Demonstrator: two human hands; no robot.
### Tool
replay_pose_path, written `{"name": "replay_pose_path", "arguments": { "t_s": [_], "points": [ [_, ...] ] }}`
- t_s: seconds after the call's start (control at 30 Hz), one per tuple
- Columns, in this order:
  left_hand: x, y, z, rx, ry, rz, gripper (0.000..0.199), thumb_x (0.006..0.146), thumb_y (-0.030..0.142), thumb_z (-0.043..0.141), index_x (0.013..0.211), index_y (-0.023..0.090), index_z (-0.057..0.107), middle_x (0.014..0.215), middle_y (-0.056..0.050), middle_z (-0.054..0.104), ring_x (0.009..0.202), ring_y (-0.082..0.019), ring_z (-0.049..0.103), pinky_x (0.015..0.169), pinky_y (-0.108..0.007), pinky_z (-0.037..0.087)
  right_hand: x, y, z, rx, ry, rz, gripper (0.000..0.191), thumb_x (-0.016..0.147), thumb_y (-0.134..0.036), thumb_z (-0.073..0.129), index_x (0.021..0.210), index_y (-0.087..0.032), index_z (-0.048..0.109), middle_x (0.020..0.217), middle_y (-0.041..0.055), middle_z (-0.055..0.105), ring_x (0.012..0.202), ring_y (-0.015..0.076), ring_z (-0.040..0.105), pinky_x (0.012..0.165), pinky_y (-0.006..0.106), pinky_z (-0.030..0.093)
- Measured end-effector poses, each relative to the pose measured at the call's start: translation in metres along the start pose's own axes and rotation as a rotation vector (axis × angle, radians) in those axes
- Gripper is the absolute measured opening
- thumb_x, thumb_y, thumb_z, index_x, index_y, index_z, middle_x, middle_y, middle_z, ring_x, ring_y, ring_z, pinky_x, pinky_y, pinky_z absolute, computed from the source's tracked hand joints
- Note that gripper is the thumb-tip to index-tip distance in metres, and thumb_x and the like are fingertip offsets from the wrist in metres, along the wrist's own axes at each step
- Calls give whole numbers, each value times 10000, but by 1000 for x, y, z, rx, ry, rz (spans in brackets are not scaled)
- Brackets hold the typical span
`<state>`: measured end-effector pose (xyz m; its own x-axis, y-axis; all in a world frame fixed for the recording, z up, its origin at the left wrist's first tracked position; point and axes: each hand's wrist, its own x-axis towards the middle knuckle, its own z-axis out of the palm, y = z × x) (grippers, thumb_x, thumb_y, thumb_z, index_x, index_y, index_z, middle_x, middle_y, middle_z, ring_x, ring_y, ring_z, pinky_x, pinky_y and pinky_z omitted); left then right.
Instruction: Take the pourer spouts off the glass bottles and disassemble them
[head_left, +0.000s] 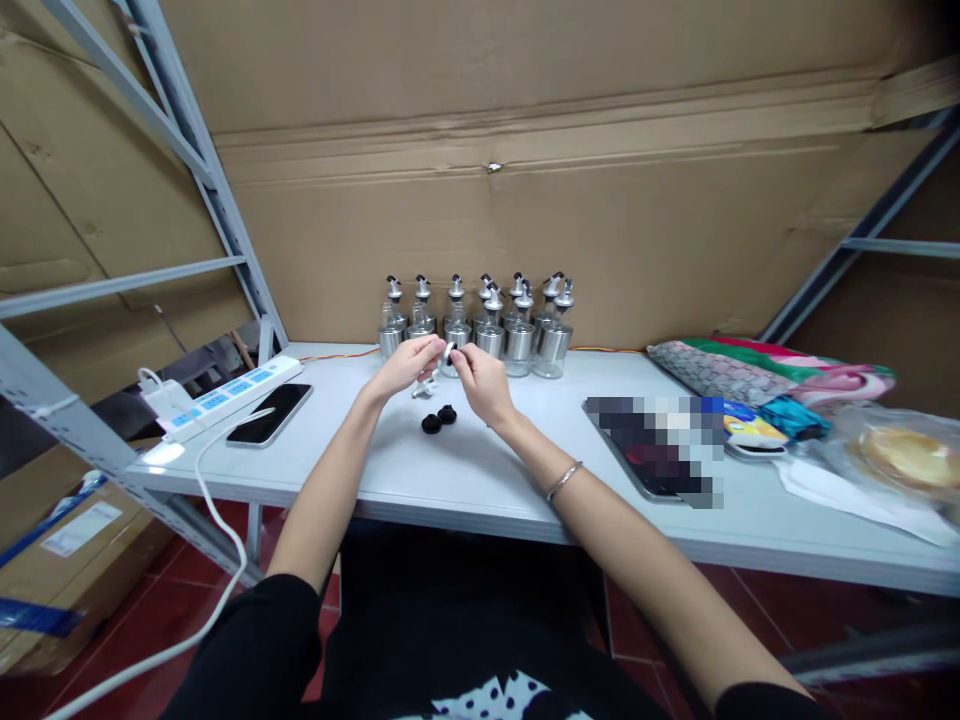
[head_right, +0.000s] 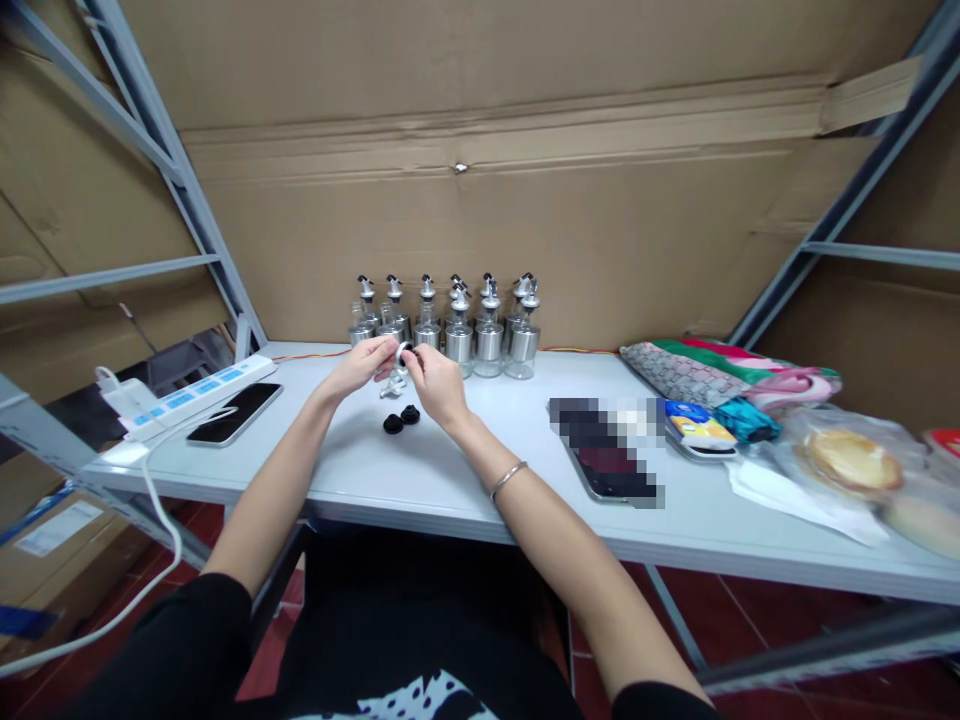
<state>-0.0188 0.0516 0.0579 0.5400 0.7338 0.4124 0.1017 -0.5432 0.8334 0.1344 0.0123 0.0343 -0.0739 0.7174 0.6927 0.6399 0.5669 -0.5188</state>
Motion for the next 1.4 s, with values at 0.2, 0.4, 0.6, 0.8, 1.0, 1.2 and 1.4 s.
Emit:
{"name": "replay_pose_path", "arguments": {
  "t_s": [0.2, 0.4, 0.6, 0.8, 1.0, 1.2, 1.4],
  "points": [
    [3, -7, -8, -35, 18, -78, 592, 695, 742, 541, 618, 187, 351, 517, 81, 245, 427, -33, 217, 378, -185, 199, 3, 9, 3, -109, -21, -146, 321, 939, -404, 380, 807, -189, 579, 767, 58, 628, 701, 166, 553, 655, 261, 359],
    [5, -8, -11, -73, 31, -153, 536, 747, 656, 561, 596, 182, 362, 485, 88, 225, 407, -28, 194, 372, -183, 164, 7, 13, 0, -203, -8, -279, 290, 931, -380, 437, 877, -159, 617, 804, 74, 666, 683, 169, 585, 633, 275, 385],
    [5, -9, -13, -89, 43, -220, 502, 819, 589, 525, 583, 177, 362, 467, 89, 221, 390, -27, 199, 367, -178, 166, 6, 13, -5, -279, 16, -358, 250, 918, -367, 472, 908, -167, 622, 838, 76, 683, 765, 185, 619, 622, 271, 399],
    [3, -8, -16, -93, 48, -235, 495, 848, 561, 504, 576, 173, 362, 464, 88, 223, 388, -25, 197, 365, -169, 178, 5, 12, -8, -285, 21, -399, 213, 904, -346, 498, 920, -174, 622, 869, 81, 680, 805, 191, 617, 634, 275, 409],
    [2, -8, 0, -88, 83, -170, 480, 875, 544, 467, 586, 172, 371, 465, 82, 264, 376, -32, 256, 362, -175, 237, 6, 16, -16, -257, 50, -389, 131, 865, -286, 539, 894, -185, 618, 855, 69, 644, 810, 191, 594, 651, 276, 425],
    [2, -11, 20, -62, 200, -59, 444, 890, 524, 455, 629, 174, 377, 483, 80, 320, 374, -37, 331, 372, -172, 284, 8, 21, -25, -166, 73, -378, 106, 813, -190, 553, 904, -195, 608, 913, 65, 617, 844, 186, 570, 688, 273, 446],
    [3, -9, 16, -152, 160, -207, 456, 898, 503, 454, 594, 177, 359, 415, 104, 253, 323, -25, 248, 338, -163, 226, 9, 19, -19, -121, 37, -373, 46, 763, -164, 551, 772, -209, 553, 817, 39, 540, 773, 177, 517, 672, 273, 415]
  ]
}}
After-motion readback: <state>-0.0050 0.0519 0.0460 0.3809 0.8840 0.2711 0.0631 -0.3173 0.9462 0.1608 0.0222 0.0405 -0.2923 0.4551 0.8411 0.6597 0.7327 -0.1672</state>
